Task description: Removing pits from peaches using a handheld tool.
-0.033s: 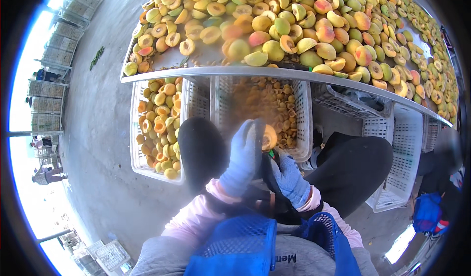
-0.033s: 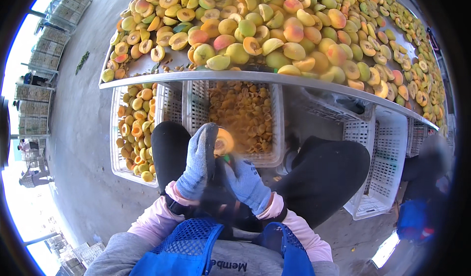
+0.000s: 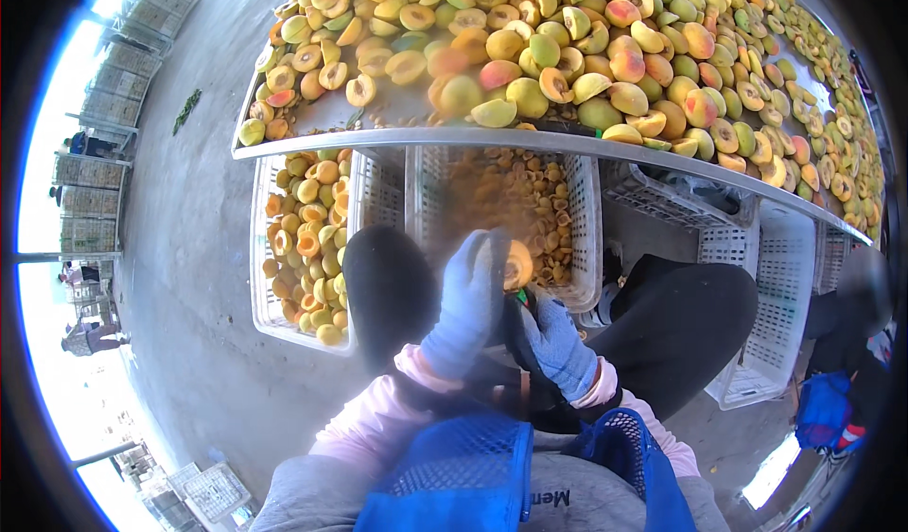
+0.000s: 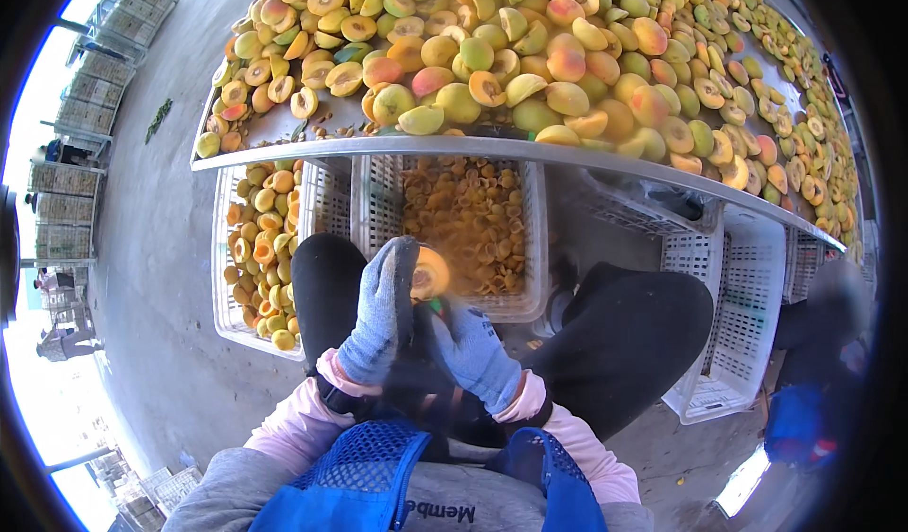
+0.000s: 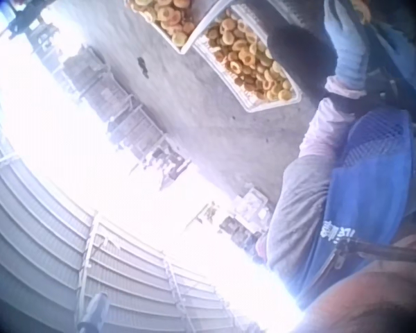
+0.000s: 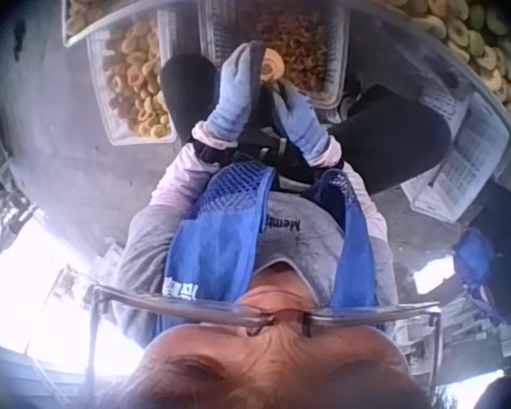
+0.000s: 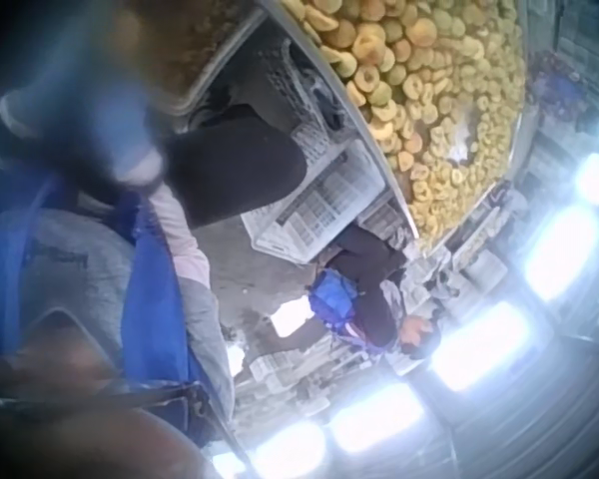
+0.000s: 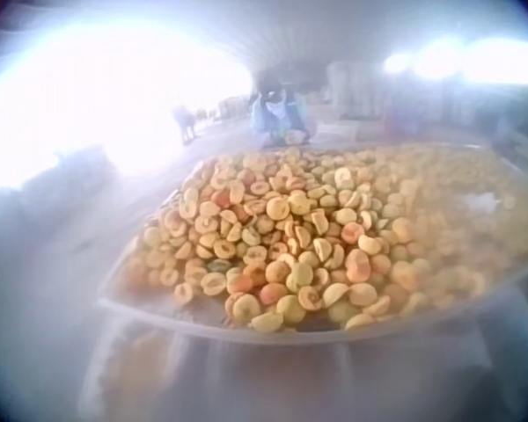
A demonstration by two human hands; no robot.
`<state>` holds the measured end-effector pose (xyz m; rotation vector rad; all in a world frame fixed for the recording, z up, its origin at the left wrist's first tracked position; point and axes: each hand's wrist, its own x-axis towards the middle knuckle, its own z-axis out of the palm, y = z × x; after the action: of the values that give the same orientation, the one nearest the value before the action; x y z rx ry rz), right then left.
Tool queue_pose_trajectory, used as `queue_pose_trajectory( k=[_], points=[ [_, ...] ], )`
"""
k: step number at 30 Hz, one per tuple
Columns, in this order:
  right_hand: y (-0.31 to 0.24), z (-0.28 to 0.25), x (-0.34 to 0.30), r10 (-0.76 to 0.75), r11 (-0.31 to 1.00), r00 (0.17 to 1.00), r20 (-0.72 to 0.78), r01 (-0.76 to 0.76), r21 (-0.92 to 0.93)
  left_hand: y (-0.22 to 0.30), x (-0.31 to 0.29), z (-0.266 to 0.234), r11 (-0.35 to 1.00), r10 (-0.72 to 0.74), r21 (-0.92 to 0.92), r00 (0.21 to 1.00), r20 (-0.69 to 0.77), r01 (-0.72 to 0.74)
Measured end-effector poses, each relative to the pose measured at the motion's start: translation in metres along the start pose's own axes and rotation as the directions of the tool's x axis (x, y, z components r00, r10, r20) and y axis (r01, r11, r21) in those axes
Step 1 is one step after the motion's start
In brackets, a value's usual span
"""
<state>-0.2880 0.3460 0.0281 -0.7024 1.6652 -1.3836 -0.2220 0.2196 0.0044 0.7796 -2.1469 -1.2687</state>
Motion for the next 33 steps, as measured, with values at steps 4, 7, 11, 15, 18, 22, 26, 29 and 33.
queue_pose_trajectory(
  k=[4, 7, 11, 15, 18, 22, 26, 29, 33],
  points=[
    [0.007, 0.006, 0.005, -0.097, 0.994, 0.993, -0.065, 0.100, 0.051, 0.026, 0.016, -0.012, 0.884, -0.346, -0.267, 0.921, 0.177, 0.384],
    [-0.011, 0.001, 0.004, 0.151, 0.959, 0.988, 0.023, -0.152, 0.241, 0.033, 0.019, -0.015, 0.973, -0.190, -0.090, 0.958, 0.214, 0.213],
    [0.004, 0.003, 0.008, -0.068, 0.998, 0.993, -0.100, 0.068, -0.003, 0.002, 0.014, 0.003, 0.984, 0.155, -0.091, 0.987, 0.033, -0.151],
    [0.059, 0.011, 0.017, -0.407, 0.879, 0.910, -0.076, 0.367, -0.303, 0.013, 0.019, -0.006, 0.831, -0.316, -0.433, 0.937, 0.150, 0.349],
    [-0.010, 0.000, 0.014, -0.061, 0.927, 0.998, -0.010, 0.060, 0.369, 0.050, 0.039, -0.022, 0.868, -0.231, -0.380, 0.937, 0.262, 0.320],
    [-0.021, -0.011, 0.007, 0.197, 0.736, 0.952, 0.233, -0.300, 0.607, 0.060, 0.052, -0.035, 0.834, -0.084, -0.454, 0.884, 0.460, 0.315],
    [-0.026, 0.003, 0.004, 0.132, 0.871, 0.988, 0.076, -0.152, 0.468, 0.055, 0.047, -0.036, 0.885, -0.111, -0.382, 0.916, 0.385, 0.267],
    [-0.017, 0.020, 0.003, 0.100, 0.784, 0.992, -0.074, -0.033, 0.620, 0.053, 0.042, -0.034, 0.907, -0.116, -0.345, 0.931, 0.346, 0.241],
    [-0.010, 0.019, 0.003, 0.094, 0.804, 0.992, -0.082, -0.027, 0.594, 0.042, 0.037, -0.029, 0.917, -0.091, -0.350, 0.955, 0.282, 0.191]
  ],
)
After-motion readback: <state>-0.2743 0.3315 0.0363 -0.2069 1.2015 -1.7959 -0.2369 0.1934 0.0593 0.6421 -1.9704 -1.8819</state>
